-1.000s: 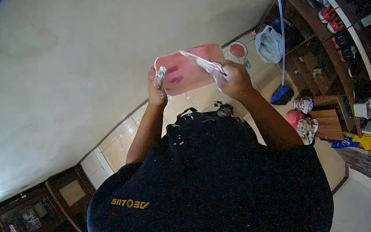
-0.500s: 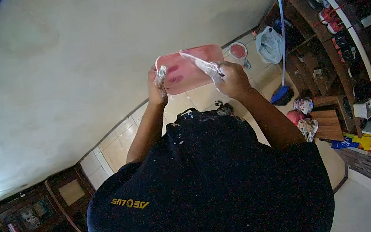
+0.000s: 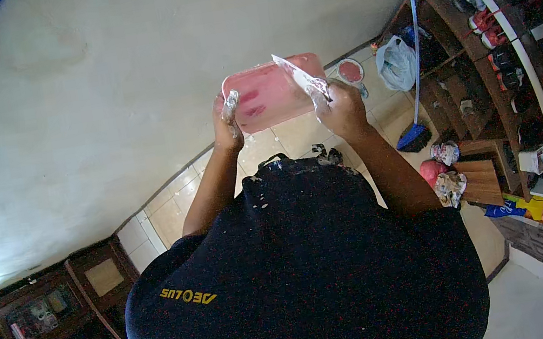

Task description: The person applies skimming compound to an interior wall using a putty knife, scooping the compound from a plastic container.

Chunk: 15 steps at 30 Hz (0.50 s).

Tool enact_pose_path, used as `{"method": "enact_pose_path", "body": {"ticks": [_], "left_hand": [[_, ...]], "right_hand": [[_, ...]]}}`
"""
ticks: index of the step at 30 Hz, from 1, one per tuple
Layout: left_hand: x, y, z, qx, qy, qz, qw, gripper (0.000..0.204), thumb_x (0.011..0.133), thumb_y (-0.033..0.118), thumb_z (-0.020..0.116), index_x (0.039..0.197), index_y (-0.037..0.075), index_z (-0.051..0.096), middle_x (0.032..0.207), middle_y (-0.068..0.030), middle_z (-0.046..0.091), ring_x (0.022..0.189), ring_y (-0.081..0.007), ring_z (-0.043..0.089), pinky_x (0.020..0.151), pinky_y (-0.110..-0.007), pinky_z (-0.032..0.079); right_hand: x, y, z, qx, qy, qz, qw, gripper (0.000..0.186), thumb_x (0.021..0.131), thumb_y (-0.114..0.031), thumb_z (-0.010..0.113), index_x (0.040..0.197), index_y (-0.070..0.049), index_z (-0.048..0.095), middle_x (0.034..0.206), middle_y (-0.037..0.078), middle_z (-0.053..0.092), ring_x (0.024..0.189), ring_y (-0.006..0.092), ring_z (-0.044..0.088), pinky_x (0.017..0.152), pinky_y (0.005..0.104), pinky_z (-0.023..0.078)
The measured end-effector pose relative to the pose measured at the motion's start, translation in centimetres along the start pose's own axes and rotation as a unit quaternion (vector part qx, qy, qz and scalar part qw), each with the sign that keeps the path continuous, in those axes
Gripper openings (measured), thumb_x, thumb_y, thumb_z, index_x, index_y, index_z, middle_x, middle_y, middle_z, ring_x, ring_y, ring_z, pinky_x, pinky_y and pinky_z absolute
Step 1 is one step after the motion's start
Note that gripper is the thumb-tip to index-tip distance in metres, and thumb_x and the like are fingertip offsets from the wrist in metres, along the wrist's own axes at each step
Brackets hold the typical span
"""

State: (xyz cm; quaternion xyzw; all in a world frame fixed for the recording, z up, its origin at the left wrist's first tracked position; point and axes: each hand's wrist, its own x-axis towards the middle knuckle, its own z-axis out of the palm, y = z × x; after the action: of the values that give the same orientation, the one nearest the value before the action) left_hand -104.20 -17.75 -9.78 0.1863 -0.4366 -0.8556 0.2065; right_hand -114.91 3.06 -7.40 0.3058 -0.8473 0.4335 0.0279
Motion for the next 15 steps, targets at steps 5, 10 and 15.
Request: {"method": "enact_pose_path", "body": {"ticks": [5, 10, 15], "left_hand": [[-0.1, 0.1, 0.2, 0.004, -0.007, 0.017, 1.0, 0.039, 0.091, 0.016, 0.062, 0.118, -0.003, 0.041, 0.108, -0.0157, 0.058, 0.097, -0.0233, 0.062, 0.08, -0.038, 0.056], [0.0, 0.2, 0.2, 0.033, -0.001, 0.013, 0.999, 0.039, 0.091, 0.016, 0.062, 0.119, -0.003, 0.041, 0.109, -0.0151, 0.058, 0.097, -0.023, 0.062, 0.081, -0.038, 0.056], [0.1, 0.2, 0.0, 0.016, 0.002, -0.001, 1.0, 0.041, 0.091, 0.015, 0.062, 0.12, -0.004, 0.04, 0.11, -0.0148, 0.057, 0.098, -0.0222, 0.061, 0.082, -0.038, 0.055]], "right_hand": [[0.1, -0.6, -0.5, 0.008, -0.022, -0.062, 0.998, 0.019, 0.08, -0.008, 0.06, 0.093, 0.004, 0.066, 0.088, 0.021, 0.067, 0.079, 0.0359, 0.067, 0.072, 0.0388, 0.054], [-0.1, -1.1, -0.8, 0.008, -0.012, -0.073, 0.997, 0.018, 0.081, -0.008, 0.061, 0.095, 0.002, 0.066, 0.089, 0.021, 0.067, 0.08, 0.0358, 0.067, 0.071, 0.0388, 0.054], [-0.2, -1.2, -0.7, 0.037, -0.012, -0.068, 0.997, 0.018, 0.083, -0.009, 0.061, 0.096, 0.001, 0.067, 0.089, 0.02, 0.067, 0.079, 0.0347, 0.067, 0.071, 0.0385, 0.054]]}}
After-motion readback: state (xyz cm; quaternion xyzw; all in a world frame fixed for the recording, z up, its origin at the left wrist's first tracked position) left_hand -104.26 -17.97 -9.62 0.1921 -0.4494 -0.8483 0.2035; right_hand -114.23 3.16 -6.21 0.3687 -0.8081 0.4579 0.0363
